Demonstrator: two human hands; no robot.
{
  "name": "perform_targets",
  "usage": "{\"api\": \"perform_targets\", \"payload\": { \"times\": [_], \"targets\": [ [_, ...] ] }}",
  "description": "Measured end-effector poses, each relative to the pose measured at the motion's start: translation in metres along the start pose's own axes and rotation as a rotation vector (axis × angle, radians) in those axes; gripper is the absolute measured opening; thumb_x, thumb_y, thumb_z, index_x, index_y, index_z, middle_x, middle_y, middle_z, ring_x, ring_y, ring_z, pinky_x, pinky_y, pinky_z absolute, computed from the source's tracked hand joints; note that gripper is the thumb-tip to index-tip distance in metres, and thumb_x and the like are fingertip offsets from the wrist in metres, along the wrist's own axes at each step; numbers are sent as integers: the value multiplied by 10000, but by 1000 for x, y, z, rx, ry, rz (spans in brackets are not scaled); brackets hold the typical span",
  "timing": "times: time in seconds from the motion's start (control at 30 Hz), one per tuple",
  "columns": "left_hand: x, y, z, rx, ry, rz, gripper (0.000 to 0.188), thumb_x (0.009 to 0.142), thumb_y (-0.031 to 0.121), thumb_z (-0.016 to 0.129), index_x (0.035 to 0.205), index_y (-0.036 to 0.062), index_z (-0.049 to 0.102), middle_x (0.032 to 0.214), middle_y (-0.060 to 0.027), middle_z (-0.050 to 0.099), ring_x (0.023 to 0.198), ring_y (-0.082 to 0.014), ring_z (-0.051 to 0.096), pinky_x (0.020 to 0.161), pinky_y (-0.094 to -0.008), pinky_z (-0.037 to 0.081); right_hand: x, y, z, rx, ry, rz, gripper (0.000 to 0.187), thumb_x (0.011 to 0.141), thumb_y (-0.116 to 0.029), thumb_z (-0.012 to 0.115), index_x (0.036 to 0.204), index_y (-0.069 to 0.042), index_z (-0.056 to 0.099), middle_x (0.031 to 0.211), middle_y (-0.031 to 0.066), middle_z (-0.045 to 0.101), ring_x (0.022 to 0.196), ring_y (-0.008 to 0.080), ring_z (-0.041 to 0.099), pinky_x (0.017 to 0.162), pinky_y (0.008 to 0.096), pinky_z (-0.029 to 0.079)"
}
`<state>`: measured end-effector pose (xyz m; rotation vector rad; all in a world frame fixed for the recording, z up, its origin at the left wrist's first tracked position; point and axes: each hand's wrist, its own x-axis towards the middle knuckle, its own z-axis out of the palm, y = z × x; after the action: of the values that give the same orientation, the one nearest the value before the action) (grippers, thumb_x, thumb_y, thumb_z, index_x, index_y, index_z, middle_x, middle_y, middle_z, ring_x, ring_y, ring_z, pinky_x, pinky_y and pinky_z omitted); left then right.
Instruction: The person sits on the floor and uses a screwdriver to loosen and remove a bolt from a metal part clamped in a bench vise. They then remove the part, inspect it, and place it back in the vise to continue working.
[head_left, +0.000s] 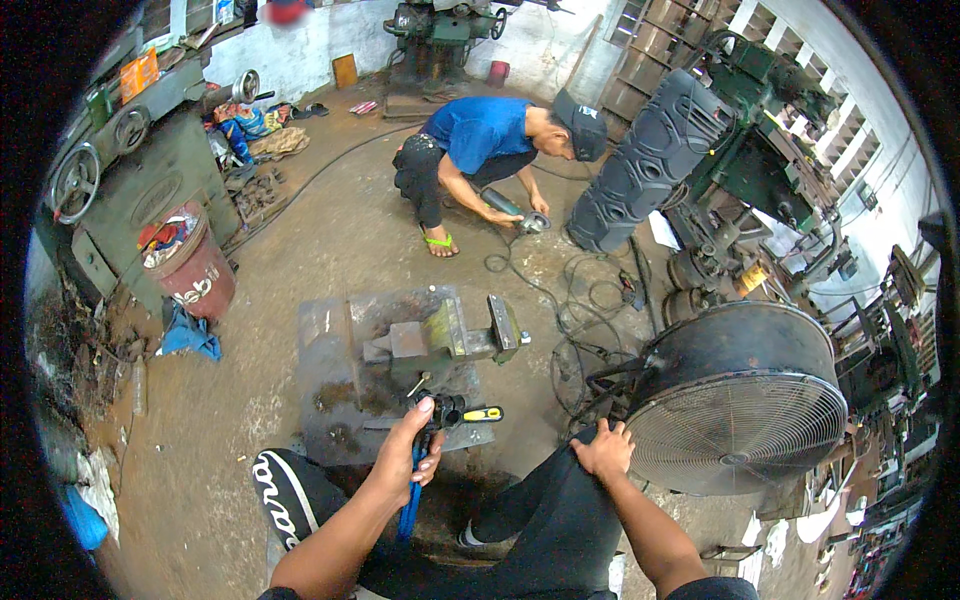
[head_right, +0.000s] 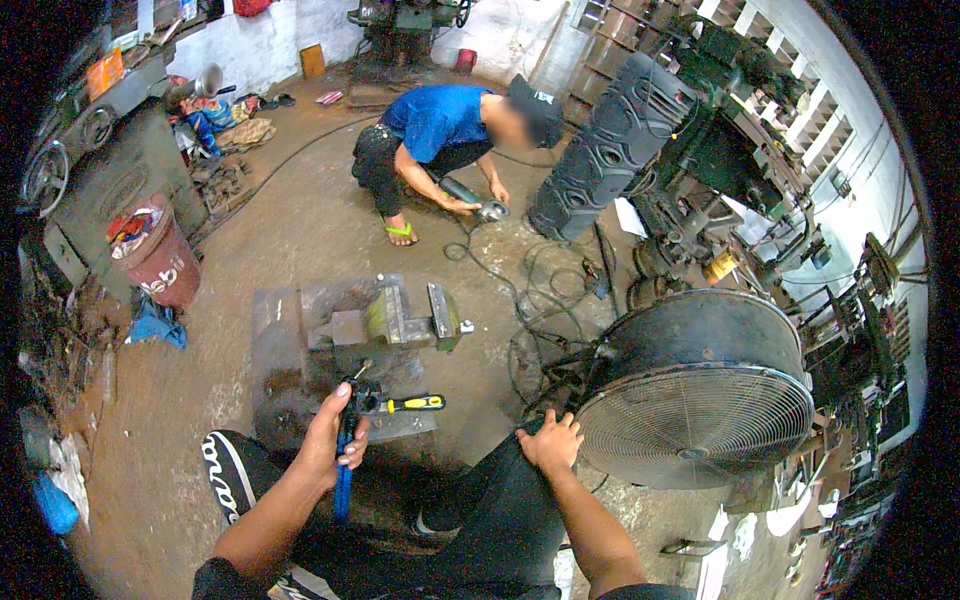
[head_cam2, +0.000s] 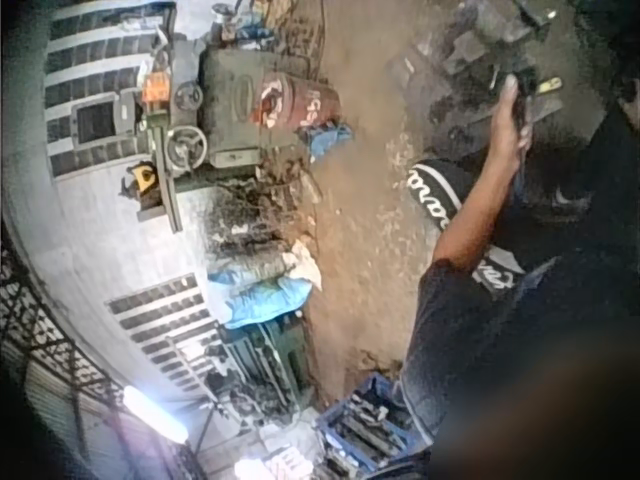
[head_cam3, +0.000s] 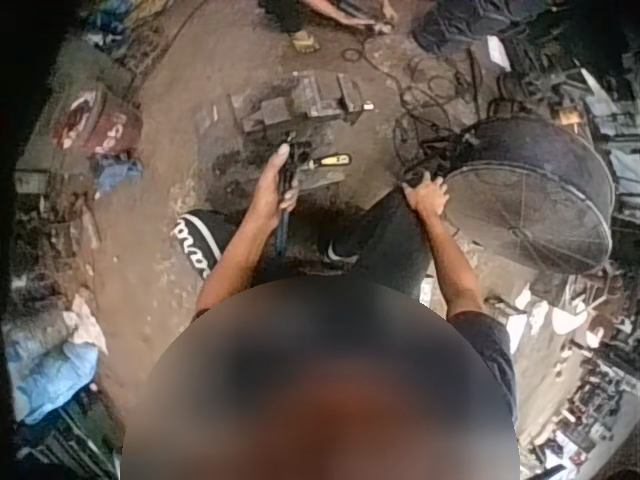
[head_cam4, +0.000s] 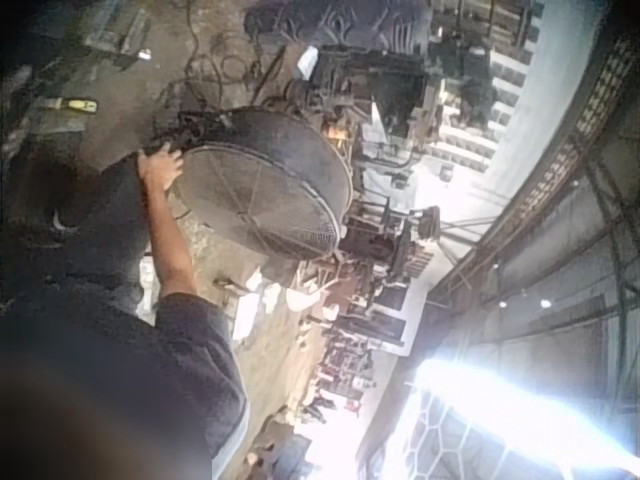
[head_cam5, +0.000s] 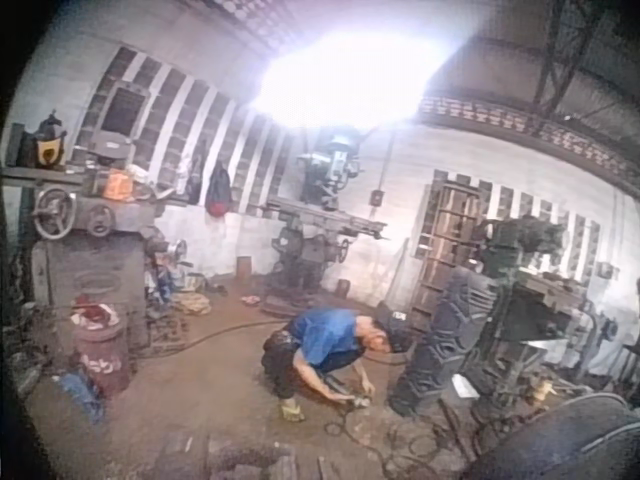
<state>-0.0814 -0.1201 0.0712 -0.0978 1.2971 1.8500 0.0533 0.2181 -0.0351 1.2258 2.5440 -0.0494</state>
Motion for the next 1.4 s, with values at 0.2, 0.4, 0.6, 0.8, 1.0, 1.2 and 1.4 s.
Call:
{"api": "perform_targets", "payload": {
  "times": [0.2, 0.4, 0.6, 0.8, 1.0, 1.2, 1.4],
  "targets": [
    [0, 3, 1, 8, -2, 10, 650, 937, 707, 514, 667, 116, 502, 494, 31, 401, 359, -84, 344, 399, -252, 290, -1, 1, -1, 15, 10, 8, 833, 809, -626, 704, 1427, -104, 507, 1477, 230, 447, 1367, 410, 437, 1131, 552, 363],
    [-3, 3, -1, 27, -9, 23, 687, 917, 764, 476, 702, 112, 503, 518, 23, 409, 370, -89, 349, 399, -238, 301, 1, 3, 3, 14, 0, 13, 855, 805, -628, 708, 1449, -108, 496, 1488, 245, 442, 1381, 417, 427, 1146, 552, 352],
    [-5, 4, -4, 50, -6, 30, 695, 916, 770, 463, 672, 120, 488, 509, 22, 399, 368, -94, 348, 404, -249, 304, 1, 3, 4, 7, 14, 3, 868, 810, -626, 708, 1468, -107, 484, 1496, 247, 436, 1379, 419, 429, 1146, 550, 354],
    [-4, 3, -5, -3, 2, 34, 658, 934, 716, 509, 661, 117, 507, 489, 32, 403, 352, -85, 343, 391, -252, 283, 0, 3, 0, 13, -18, 3, 870, 817, -625, 703, 1475, -104, 474, 1508, 240, 423, 1392, 419, 415, 1153, 551, 346],
    [-4, 2, -4, -4, 10, 39, 653, 933, 711, 515, 661, 117, 510, 490, 32, 405, 351, -86, 346, 389, -250, 283, -1, 2, 4, -1, 41, 1, 825, 809, -594, 723, 1438, -108, 502, 1449, 227, 461, 1343, 412, 455, 1115, 543, 380],
    [-4, 3, -4, -14, 12, 35, 653, 931, 712, 521, 662, 116, 511, 490, 31, 407, 350, -85, 347, 389, -249, 280, -1, 1, 2, -16, 3, 16, 859, 821, -623, 702, 1471, -111, 472, 1479, 220, 442, 1371, 407, 434, 1139, 537, 362],
    [-4, 3, -6, -21, 2, 34, 653, 930, 713, 525, 662, 118, 510, 490, 30, 410, 349, -84, 347, 389, -250, 281, -1, 1, -1, -10, -25, 20, 879, 822, -646, 688, 1481, -107, 467, 1508, 217, 424, 1387, 403, 421, 1156, 532, 346]
  ]
}}
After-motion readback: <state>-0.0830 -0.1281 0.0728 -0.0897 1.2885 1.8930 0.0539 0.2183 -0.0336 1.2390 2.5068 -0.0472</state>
